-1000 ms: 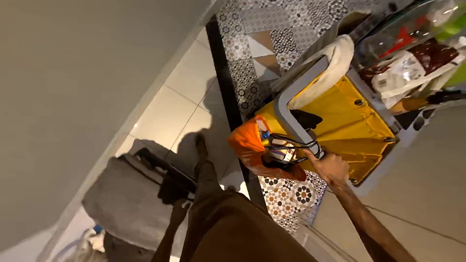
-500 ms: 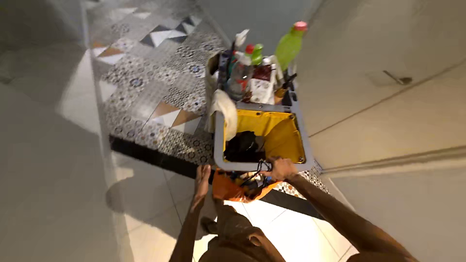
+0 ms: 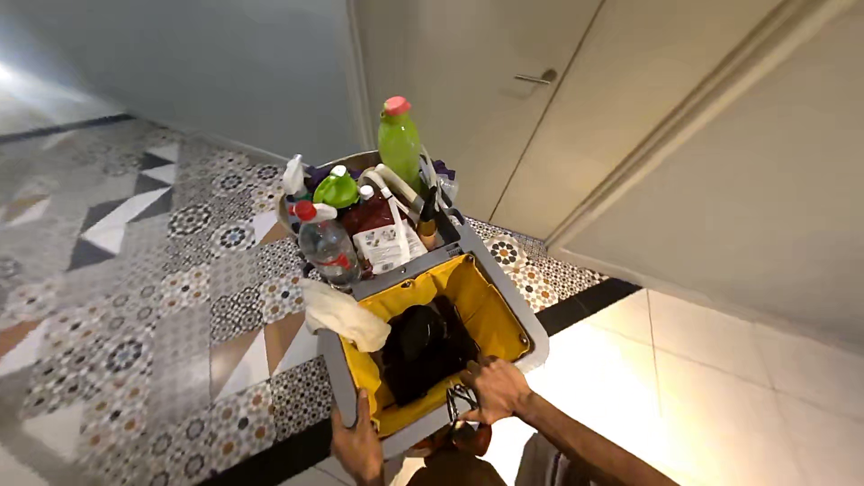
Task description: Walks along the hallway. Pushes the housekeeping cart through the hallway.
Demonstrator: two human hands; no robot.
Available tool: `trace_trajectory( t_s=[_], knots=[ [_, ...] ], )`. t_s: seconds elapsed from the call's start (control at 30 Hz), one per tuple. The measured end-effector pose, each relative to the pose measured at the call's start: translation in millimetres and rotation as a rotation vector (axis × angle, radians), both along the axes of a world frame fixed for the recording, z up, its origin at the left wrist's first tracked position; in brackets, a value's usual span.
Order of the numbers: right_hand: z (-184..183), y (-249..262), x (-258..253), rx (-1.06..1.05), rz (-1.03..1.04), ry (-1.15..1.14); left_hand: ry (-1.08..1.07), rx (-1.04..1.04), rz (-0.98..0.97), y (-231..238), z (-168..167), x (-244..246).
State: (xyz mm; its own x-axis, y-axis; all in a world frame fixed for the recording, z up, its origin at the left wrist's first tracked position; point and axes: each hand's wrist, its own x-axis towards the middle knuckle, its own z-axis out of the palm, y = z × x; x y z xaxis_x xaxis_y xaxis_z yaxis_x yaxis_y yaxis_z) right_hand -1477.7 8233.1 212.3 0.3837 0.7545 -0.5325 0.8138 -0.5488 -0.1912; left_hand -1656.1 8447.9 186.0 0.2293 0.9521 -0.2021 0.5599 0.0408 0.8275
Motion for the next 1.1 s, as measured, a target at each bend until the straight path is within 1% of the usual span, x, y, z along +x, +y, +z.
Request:
trace_trajectory(
  t_s=[0.1,0.17,0.27,0.4,0.47,0.53,0.63,0.7,0.77,0.83,1.0,1.1],
  knots=[
    [-8.0,14.4,-9.8,0.039,-0.044,-0.038,-0.045,0.033,-0.107,29.0,-4.1,0.7],
    [-7.6,28.1,-18.4,0.009,-0.083,-0.048,-0.074,0.027,-0.154,49.5,-10.5,1.5],
    [-3.8,57.3,-30.2,-0.017,-0.152,-0.072,-0.046,0.03,-0.237,89.6,-15.7,7.9],
    [-3.2,90.9,-37.7,0.036,-0.253,-0.134,0.002,0.036,-0.326,135.9,-12.4,27.6],
    [-1.7,107.9,-42.4,0.101,-0.325,-0.141,-0.008,0.061,-0.405,164.3,-11.7,40.5],
    [3.9,113.7,-42.3,0.152,-0.357,-0.164,-0.02,0.059,-0.485,189.5,-8.6,54.3],
    [4.1,88.2,-20.9,0.179,-0.34,-0.298,0.008,0.083,-0.543,224.5,-5.4,78.7],
    [-1.0,70.2,2.3,0.186,-0.251,-0.342,0.049,0.106,-0.581,244.3,-2.6,99.6],
    [-11.0,75.4,21.9,0.207,-0.163,-0.365,0.092,0.126,-0.624,261.4,-0.5,120.8],
    [-22.7,86.8,39.9,0.252,-0.132,-0.39,0.105,0.149,-0.642,276.0,4.1,146.0],
    [-30.8,104.8,73.8,0.327,-0.186,-0.414,0.09,0.145,-0.694,298.6,1.6,207.6],
    [-28.0,114.1,104.4,0.361,-0.22,-0.43,0.072,0.165,-0.728,309.8,8.5,248.1]
  ],
)
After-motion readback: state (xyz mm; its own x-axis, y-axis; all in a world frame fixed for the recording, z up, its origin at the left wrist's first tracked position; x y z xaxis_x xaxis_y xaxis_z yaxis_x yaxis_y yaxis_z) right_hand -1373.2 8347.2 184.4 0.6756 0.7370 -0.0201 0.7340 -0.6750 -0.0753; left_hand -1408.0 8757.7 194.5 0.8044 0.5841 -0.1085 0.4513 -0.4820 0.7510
